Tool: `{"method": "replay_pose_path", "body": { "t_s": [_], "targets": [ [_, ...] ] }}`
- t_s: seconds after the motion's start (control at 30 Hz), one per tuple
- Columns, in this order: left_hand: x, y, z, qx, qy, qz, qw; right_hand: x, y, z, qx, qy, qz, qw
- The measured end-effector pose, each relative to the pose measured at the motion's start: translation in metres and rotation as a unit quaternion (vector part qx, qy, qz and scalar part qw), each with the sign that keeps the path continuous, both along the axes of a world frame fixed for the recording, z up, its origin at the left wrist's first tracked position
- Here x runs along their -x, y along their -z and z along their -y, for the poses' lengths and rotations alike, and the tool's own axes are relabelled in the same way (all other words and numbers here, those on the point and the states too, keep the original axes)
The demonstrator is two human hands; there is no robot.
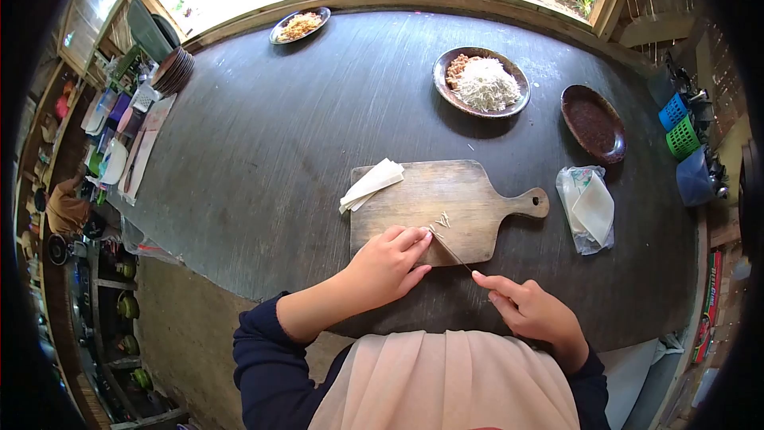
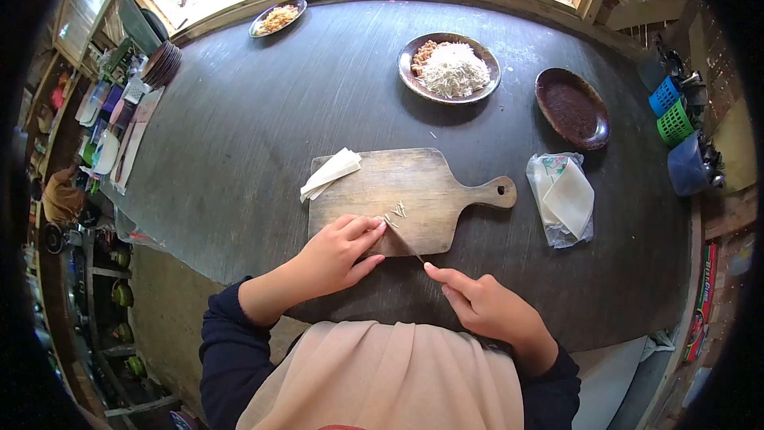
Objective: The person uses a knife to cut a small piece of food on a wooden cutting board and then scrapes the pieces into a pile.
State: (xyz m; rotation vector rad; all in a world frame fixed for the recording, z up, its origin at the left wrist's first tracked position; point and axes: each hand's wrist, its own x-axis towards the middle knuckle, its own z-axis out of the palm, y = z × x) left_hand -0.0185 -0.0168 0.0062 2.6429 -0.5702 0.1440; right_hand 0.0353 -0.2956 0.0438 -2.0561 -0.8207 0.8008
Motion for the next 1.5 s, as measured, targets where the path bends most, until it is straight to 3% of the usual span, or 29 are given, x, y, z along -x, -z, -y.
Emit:
{"method": "replay_pose_path", "body": {
  "t_s": [0.63, 1.5],
  "targets": [
    [0.002, -0.005, 0.001, -0.01, -0.005, -0.016, 1.0, 0.003, -0.003, -0.005, -0.03, 0.009, 0.046, 0.998],
    [0.003, -0.005, 0.001, -0.048, 0.008, 0.007, 0.999, -0.005, 0.009, -0.005, -0.018, 0.011, -0.037, 0.999]
  ]
}}
